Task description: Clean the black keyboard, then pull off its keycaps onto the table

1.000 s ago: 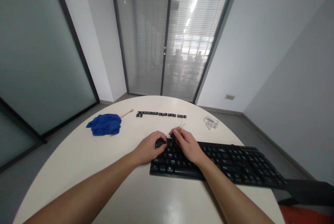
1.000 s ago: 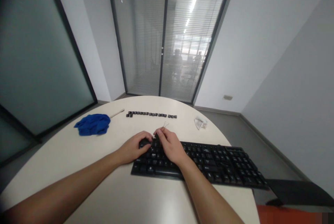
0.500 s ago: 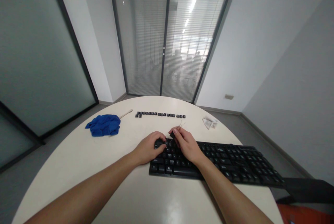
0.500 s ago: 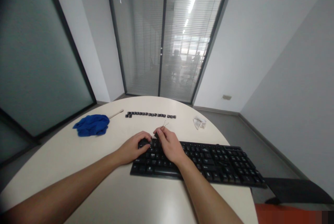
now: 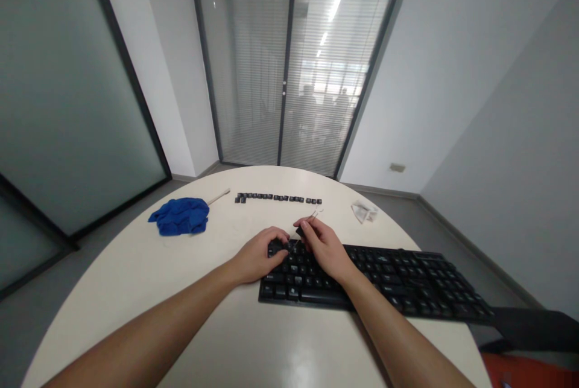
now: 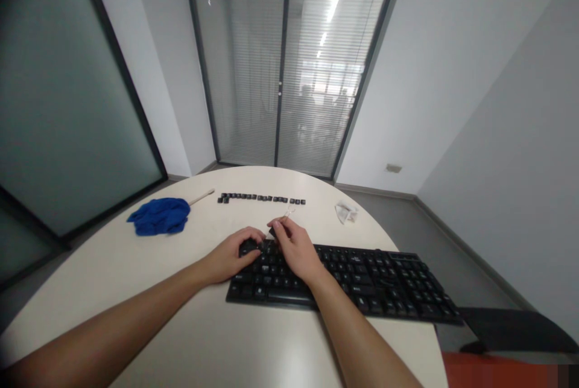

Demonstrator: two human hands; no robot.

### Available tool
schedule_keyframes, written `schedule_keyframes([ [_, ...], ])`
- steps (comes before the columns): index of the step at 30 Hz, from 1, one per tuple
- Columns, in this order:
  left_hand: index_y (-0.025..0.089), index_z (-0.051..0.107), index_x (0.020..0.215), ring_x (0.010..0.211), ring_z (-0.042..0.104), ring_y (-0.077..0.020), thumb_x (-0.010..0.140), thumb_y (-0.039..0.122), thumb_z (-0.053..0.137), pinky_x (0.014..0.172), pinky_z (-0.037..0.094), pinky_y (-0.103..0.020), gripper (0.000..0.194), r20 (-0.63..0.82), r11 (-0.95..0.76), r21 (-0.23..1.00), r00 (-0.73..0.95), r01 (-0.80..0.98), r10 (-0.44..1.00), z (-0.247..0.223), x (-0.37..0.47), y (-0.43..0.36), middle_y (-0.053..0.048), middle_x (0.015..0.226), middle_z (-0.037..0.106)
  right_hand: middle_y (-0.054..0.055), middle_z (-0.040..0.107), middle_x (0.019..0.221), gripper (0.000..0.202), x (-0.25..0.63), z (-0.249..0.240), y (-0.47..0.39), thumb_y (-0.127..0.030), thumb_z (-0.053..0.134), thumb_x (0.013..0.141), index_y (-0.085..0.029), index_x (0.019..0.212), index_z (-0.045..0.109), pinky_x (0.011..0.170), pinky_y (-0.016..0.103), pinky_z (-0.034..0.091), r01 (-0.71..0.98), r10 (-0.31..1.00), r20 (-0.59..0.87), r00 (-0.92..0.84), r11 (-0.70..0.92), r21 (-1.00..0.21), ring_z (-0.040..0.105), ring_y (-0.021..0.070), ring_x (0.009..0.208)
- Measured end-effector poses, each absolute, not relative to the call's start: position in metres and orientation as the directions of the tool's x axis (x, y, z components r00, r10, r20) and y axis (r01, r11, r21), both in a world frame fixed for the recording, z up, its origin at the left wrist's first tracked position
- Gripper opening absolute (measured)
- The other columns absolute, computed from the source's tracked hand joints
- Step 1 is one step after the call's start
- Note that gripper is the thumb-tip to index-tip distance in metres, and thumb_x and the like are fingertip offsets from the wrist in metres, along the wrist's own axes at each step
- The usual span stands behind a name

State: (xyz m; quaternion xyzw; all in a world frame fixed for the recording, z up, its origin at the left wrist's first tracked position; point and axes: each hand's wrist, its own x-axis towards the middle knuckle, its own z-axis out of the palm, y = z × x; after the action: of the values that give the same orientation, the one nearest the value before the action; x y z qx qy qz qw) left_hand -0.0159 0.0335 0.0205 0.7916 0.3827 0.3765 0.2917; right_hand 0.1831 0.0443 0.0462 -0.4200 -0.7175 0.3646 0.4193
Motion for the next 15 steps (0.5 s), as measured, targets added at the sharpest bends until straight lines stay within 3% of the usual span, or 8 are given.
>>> schedule_keyframes([
  [7, 0.02, 0.058, 0.098, 0.106, 0.058, -0.0215, 0.081, 0.016, 0.059, 0.1, 0.043, -0.04, 0.017, 0.363, -0.501, 0.793, 0.393, 0.345, 0.845, 0.0204, -0.0164, 0.0336, -0.007, 0.11, 0.064, 0.003, 0.065, 0.08, 0.033, 0.1832, 0.0411, 0.0481, -0.047, 0.05, 0.092, -0.018, 0.096, 0.064, 0.07, 0.028, 0.046, 0.338, 0.897, 0.304, -0.321, 0.409, -0.848, 0.058, 0.0164, 0.074],
  [15, 0.019, 0.059, 0.103, 0.097, 0.061, -0.0195, 0.087, 0.023, 0.057, 0.095, 0.045, -0.037, 0.017, 0.292, -0.385, 0.867, 0.303, 0.316, 0.907, 0.0231, -0.017, 0.0377, -0.004, 0.101, 0.067, 0.004, 0.069, 0.086, 0.03, 0.1837, 0.0473, 0.0455, -0.044, 0.054, 0.091, -0.017, 0.093, 0.067, 0.078, 0.031, 0.048, 0.341, 0.884, 0.276, -0.378, 0.41, -0.846, 0.063, 0.0185, 0.082],
])
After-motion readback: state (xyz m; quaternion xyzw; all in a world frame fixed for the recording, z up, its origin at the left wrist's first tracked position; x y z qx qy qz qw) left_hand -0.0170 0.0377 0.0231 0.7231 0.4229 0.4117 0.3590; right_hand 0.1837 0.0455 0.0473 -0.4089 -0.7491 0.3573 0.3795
